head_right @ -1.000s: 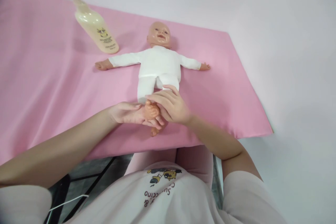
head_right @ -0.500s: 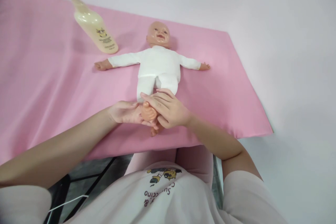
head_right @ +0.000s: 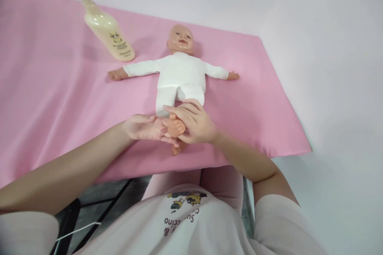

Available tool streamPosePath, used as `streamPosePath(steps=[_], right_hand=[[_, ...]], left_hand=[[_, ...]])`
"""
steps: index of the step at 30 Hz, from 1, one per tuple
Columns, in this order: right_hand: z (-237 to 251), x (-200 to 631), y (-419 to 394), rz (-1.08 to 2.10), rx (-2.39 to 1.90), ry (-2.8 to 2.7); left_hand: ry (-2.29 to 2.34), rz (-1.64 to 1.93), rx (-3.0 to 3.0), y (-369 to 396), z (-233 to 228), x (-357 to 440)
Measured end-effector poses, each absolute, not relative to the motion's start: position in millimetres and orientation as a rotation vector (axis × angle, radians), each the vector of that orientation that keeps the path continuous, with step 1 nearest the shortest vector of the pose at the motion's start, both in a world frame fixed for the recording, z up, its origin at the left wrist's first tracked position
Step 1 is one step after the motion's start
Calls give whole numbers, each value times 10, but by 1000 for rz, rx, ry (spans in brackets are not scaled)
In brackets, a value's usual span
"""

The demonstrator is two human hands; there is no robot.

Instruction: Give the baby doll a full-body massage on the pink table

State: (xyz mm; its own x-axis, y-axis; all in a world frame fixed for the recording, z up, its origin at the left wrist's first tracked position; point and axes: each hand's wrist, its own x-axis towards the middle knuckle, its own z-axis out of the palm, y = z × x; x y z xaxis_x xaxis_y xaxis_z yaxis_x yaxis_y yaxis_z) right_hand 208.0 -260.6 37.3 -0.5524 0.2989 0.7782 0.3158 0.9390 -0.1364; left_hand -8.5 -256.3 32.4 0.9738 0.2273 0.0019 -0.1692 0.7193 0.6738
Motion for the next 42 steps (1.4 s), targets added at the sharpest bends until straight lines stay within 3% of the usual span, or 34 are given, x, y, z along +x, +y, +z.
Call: streamPosePath(steps=[8,42], right_hand=[[337,2090,-2582,-116,-432,-2098],[520,2117,-2656,66,-62,-2098]], left_hand=[[9,254,706,-2565,362,-56],[11,243,652,-2583,364,-21]])
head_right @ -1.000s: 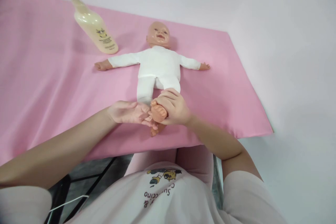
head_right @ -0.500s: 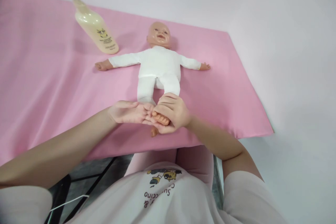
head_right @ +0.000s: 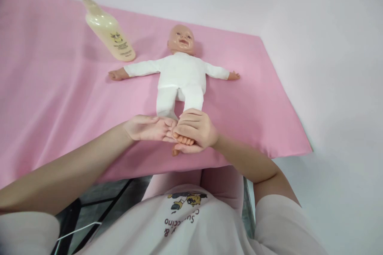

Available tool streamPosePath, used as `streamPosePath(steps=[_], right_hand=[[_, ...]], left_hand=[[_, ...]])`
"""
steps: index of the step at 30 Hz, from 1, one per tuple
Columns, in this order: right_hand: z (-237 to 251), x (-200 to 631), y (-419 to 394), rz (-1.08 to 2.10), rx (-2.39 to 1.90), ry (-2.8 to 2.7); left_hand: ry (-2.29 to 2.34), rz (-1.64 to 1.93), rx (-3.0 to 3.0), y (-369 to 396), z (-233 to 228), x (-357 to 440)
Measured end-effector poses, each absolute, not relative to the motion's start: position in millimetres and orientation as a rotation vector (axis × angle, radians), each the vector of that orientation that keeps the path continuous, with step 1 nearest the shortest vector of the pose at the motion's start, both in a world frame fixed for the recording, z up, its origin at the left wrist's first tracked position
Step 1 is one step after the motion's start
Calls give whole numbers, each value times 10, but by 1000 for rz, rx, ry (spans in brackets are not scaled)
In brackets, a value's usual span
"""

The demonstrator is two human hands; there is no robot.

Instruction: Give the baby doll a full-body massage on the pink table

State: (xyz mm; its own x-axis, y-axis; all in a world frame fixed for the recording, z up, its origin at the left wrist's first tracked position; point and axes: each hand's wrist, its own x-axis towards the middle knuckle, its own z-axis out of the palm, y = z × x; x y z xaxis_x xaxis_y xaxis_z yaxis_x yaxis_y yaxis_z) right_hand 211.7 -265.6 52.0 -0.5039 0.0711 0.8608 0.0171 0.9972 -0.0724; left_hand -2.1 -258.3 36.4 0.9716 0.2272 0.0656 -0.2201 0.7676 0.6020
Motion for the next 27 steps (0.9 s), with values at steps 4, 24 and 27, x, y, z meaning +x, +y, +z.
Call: streamPosePath(steps=[4,24,27], right_hand=[[502,2142,-2628,106,-13,-2112],[477,2094,-2596,-35,-328,-2178],[454,2093,-2600,-13,-301,-2174]], left_hand=[[-6,234,652,-2584,374,-18],[12,273,683,-2569,326,-49],[29,274,669,-2582,326,-47]])
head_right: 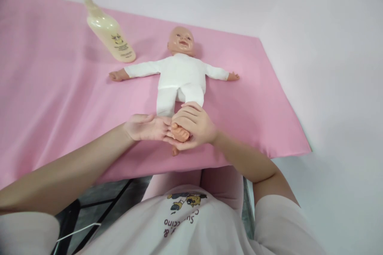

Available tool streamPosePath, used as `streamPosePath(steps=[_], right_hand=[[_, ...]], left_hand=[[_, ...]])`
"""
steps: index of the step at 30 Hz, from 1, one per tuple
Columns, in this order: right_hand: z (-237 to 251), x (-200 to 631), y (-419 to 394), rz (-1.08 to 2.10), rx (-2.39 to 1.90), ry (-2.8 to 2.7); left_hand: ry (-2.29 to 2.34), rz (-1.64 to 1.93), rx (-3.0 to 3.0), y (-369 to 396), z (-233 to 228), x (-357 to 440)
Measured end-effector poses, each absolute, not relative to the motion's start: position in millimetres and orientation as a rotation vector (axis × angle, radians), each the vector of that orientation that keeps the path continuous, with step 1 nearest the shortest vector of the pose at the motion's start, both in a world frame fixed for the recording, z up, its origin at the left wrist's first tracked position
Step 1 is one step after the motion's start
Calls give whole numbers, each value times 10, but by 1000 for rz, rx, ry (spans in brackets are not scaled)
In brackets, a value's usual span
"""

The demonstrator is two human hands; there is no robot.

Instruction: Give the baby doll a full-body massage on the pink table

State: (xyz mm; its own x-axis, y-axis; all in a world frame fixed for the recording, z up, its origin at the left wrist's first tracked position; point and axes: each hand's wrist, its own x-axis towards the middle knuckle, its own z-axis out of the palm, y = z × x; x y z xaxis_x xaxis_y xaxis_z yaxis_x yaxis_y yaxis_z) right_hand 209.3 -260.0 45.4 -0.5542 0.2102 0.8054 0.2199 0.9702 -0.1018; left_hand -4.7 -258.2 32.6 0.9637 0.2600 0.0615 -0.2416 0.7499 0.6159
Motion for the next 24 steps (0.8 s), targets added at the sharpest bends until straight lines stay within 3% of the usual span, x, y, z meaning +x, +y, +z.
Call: streamPosePath(steps=[24], right_hand=[[382,2178,-2552,103,-199,-2298]], left_hand=[[52,232,758,-2559,323,-57]])
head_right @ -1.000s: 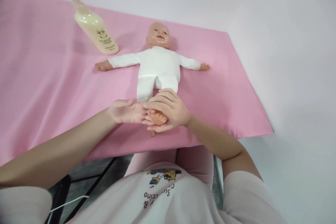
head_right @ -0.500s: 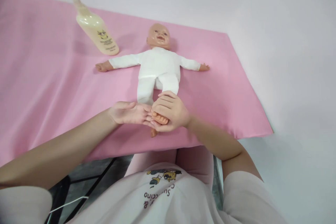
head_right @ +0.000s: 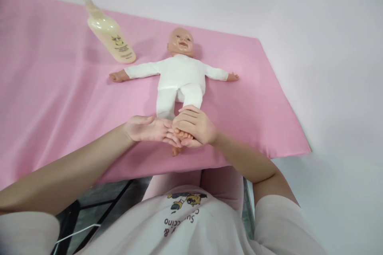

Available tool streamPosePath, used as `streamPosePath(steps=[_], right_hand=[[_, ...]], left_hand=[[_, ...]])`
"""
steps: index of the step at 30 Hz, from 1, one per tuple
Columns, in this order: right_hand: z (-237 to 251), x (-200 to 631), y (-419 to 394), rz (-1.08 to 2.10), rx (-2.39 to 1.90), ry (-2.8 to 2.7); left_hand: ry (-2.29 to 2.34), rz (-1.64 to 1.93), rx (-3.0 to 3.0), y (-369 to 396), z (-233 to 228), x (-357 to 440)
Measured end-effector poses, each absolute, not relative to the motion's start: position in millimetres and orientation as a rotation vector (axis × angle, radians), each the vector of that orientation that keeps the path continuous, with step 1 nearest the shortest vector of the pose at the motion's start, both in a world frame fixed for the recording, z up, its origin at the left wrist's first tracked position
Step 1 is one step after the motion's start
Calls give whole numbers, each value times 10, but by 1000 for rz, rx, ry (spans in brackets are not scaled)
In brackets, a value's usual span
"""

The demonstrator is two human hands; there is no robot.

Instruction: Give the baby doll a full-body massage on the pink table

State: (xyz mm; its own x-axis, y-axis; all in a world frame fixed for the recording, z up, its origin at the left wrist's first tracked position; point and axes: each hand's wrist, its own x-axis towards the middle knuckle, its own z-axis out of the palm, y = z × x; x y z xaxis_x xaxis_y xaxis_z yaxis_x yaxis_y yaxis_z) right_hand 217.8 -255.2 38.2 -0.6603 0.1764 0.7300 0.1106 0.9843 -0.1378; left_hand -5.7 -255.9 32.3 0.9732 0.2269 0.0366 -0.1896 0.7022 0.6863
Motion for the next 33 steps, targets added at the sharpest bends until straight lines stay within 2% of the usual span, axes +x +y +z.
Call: streamPosePath(steps=[9,15,21,33], right_hand=[[450,2118,-2629,146,-142,-2147],[409,2127,-2625,76,-247,-2264],[526,2055,-2621,29,-216,-2118],[517,2068,-2635,148,-415,-2052]], left_hand=[[72,237,771,-2562,346,-50],[101,224,784,-2556,332,-59],[107,271,772,-2574,319,-48],[109,385,662,-2581,318,-24]])
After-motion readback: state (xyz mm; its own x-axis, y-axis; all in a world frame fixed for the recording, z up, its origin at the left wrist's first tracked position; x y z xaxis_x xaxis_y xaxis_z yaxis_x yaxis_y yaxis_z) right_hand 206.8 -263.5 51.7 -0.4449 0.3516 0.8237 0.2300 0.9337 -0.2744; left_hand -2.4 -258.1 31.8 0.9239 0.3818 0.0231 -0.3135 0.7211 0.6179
